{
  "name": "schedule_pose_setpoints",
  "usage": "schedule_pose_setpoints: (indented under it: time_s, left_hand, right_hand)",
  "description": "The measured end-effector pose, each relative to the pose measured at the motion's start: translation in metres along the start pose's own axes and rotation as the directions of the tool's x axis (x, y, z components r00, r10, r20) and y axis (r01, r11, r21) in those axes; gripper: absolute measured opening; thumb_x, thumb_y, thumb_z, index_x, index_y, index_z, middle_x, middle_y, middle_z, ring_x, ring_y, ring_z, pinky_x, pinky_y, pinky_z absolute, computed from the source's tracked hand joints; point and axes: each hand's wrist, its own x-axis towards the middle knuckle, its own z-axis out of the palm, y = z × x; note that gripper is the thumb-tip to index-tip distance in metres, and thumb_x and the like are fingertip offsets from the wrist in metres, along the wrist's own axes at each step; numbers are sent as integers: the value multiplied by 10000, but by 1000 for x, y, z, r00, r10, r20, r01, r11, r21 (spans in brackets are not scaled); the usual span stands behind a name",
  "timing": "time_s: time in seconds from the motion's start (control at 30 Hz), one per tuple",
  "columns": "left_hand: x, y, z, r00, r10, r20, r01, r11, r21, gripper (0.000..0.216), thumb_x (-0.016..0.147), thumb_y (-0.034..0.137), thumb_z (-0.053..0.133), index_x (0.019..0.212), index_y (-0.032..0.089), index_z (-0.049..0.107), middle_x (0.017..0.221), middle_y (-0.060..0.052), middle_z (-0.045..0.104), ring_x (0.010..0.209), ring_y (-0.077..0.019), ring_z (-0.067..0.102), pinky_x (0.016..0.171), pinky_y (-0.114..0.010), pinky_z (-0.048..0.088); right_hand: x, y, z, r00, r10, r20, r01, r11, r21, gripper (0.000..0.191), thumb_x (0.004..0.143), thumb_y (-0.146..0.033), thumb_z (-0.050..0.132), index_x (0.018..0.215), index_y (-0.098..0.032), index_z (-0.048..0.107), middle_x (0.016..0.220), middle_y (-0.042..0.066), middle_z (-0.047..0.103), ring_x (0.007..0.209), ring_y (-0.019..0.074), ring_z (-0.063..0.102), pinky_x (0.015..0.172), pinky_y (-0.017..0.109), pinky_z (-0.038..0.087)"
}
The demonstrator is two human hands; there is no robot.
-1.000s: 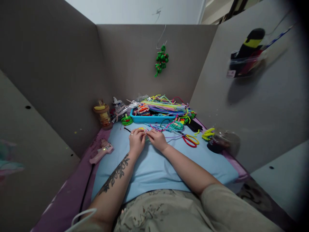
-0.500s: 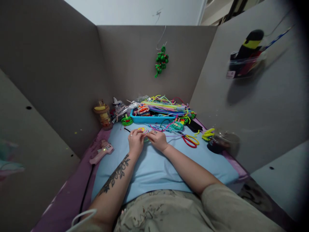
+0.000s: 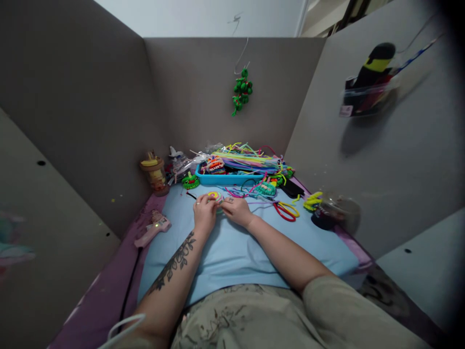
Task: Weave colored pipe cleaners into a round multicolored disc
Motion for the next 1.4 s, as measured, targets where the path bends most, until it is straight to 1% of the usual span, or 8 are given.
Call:
schedule_pose_setpoints:
  time_s: [0.2,0.53,0.67,0.83,0.97,1.13,1.3,1.4]
  left_hand:
    - [1,2,-4,999,-37,-4,37,999,-1,155,812,258,517,831,214,664,985,-65,608,1023,-234,472,871,-405,381]
    - [0,4,-3,1000,-17,-16,17,1000,-3,136,807,261,519,857,217,638,1040,-63,590,1065,-230,447,905,-400,354]
    - [1,2,-1,1000,-16,-11,16,1000,10,123,800,233,515,826,216,634,1024,-59,594,1057,-236,452,890,-403,359]
    - [3,1,1,1000,-14,-7,14,1000,15,108,761,199,549,770,235,651,1013,-46,592,1037,-237,454,878,-406,362]
    - [3,4,0,1000,-20,0,20,999,44,109,740,207,568,761,249,666,1057,-56,548,1041,-252,445,861,-415,364]
    - [2,4,-2,999,-40,-12,40,997,73,106,739,229,571,771,249,670,1062,-70,497,1022,-258,450,860,-425,362]
    - [3,-2,-1,997,-55,-49,58,996,72,117,768,250,542,788,224,654,1035,-83,499,990,-247,465,841,-408,382]
    - [2,-3,0,998,-46,-44,49,996,68,120,776,256,537,807,221,647,1038,-84,502,992,-244,468,846,-401,385]
  right_hand:
    - [-1,3,2,992,92,-88,-79,988,136,184,854,-232,474,972,-206,612,894,51,640,808,141,566,683,237,377]
    - [-2,3,6,986,143,-91,-120,968,219,164,844,-187,460,928,-189,600,851,54,626,793,152,563,709,251,405]
    - [-1,1,3,989,118,-87,-99,975,199,174,845,-197,461,963,-185,588,871,57,621,813,156,553,710,251,396]
    - [-1,-1,-1,996,75,-52,-71,995,67,161,834,-193,472,910,-208,613,845,47,625,758,156,531,650,251,358]
    - [-1,-2,-1,998,54,-35,-53,998,35,169,788,-154,504,888,-222,622,820,30,633,738,159,519,623,252,340]
    - [2,-2,-3,996,81,-26,-79,994,74,161,782,-141,502,857,-222,620,812,30,632,752,161,530,636,253,358]
    - [4,-5,-7,986,163,-46,-151,969,196,166,802,-184,508,946,-208,586,931,45,618,860,159,553,718,254,406]
    - [5,-5,-6,978,208,-25,-197,955,221,134,818,-211,494,908,-199,593,880,41,615,825,154,561,704,250,411]
